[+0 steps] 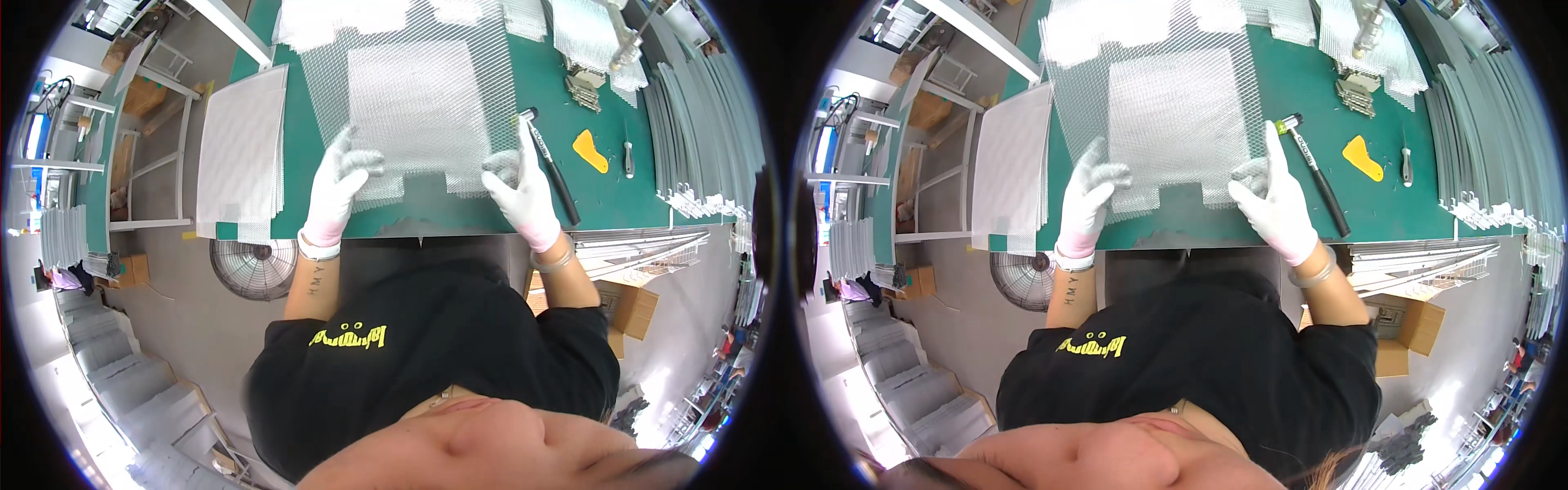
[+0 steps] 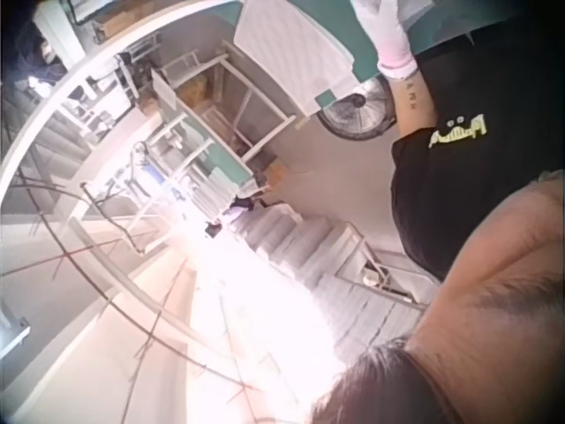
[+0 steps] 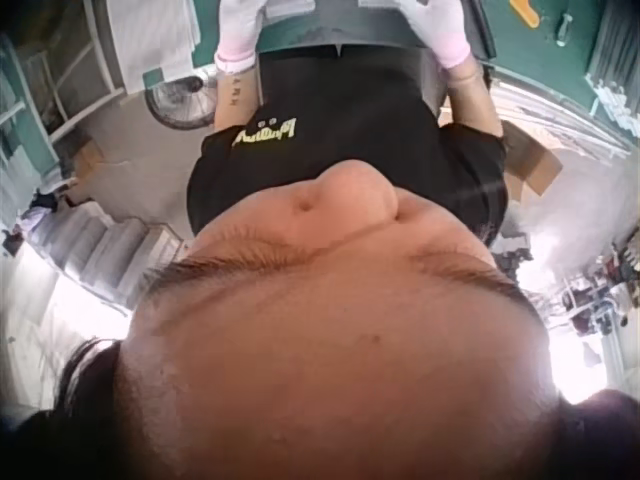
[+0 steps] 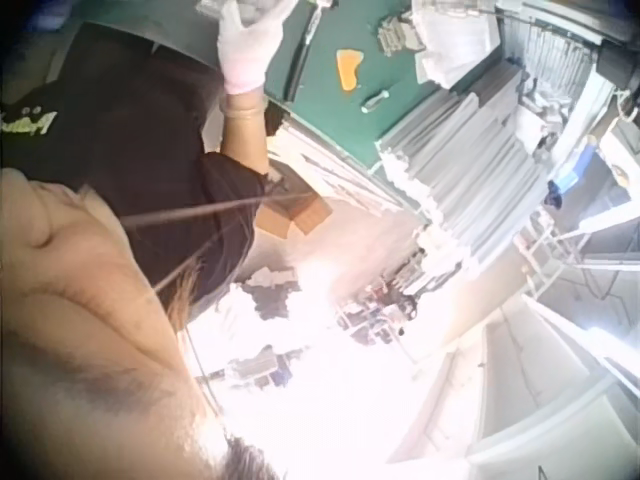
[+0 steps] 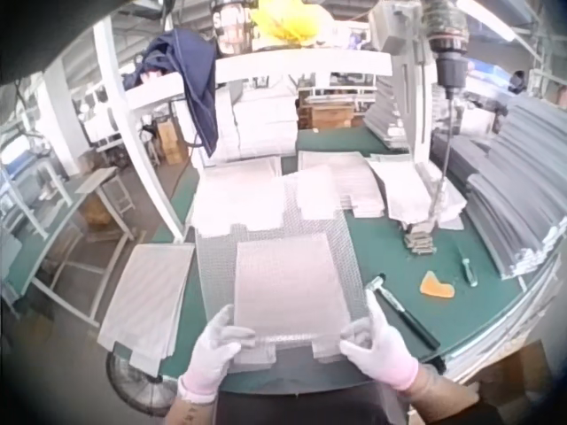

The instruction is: The person assembles a light fixture by placing a plastic grid onto a metal frame and securing it with a power drill. They repeat this process for a second unit, handling the grid, frame, and drill in a repetitive assembly line manner.

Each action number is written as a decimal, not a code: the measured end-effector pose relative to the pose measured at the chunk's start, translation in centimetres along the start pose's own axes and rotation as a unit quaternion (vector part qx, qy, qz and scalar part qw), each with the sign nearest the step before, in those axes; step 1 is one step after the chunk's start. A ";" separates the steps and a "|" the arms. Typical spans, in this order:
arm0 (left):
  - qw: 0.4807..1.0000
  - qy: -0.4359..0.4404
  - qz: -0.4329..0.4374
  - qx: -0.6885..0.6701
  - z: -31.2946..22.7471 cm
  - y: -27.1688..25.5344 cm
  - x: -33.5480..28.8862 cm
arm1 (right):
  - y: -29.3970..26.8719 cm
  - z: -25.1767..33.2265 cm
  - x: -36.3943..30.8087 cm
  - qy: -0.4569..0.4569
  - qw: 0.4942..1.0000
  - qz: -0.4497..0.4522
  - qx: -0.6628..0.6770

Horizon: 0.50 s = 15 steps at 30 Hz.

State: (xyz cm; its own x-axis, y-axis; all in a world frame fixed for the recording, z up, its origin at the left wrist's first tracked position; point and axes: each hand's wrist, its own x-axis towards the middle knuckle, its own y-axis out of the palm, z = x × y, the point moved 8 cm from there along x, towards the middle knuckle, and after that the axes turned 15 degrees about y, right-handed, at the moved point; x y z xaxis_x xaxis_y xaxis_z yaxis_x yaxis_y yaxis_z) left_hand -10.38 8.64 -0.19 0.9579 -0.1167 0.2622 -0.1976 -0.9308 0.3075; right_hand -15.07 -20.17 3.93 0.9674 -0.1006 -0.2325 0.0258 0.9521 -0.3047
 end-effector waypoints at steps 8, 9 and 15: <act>0.860 0.119 0.030 0.496 -2.4 0.9 1.4 | 0.8 -0.6 1.6 -0.032 0.980 -0.126 -0.148; 0.843 0.118 0.042 0.524 -2.0 0.9 1.4 | 1.0 -0.7 1.7 -0.028 0.980 -0.125 -0.155; 0.794 0.056 0.087 0.599 0.8 0.9 1.0 | 1.9 -3.0 2.7 -0.006 0.972 -0.128 -0.196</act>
State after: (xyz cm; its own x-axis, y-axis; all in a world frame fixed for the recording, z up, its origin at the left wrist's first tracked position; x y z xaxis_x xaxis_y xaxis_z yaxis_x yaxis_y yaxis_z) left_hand -9.42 7.46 -0.35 0.9001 -0.3101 0.3060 0.0795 -0.5736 -0.8153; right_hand -13.21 -19.46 -0.07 0.9448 -0.3142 -0.0931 0.1702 0.7132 -0.6800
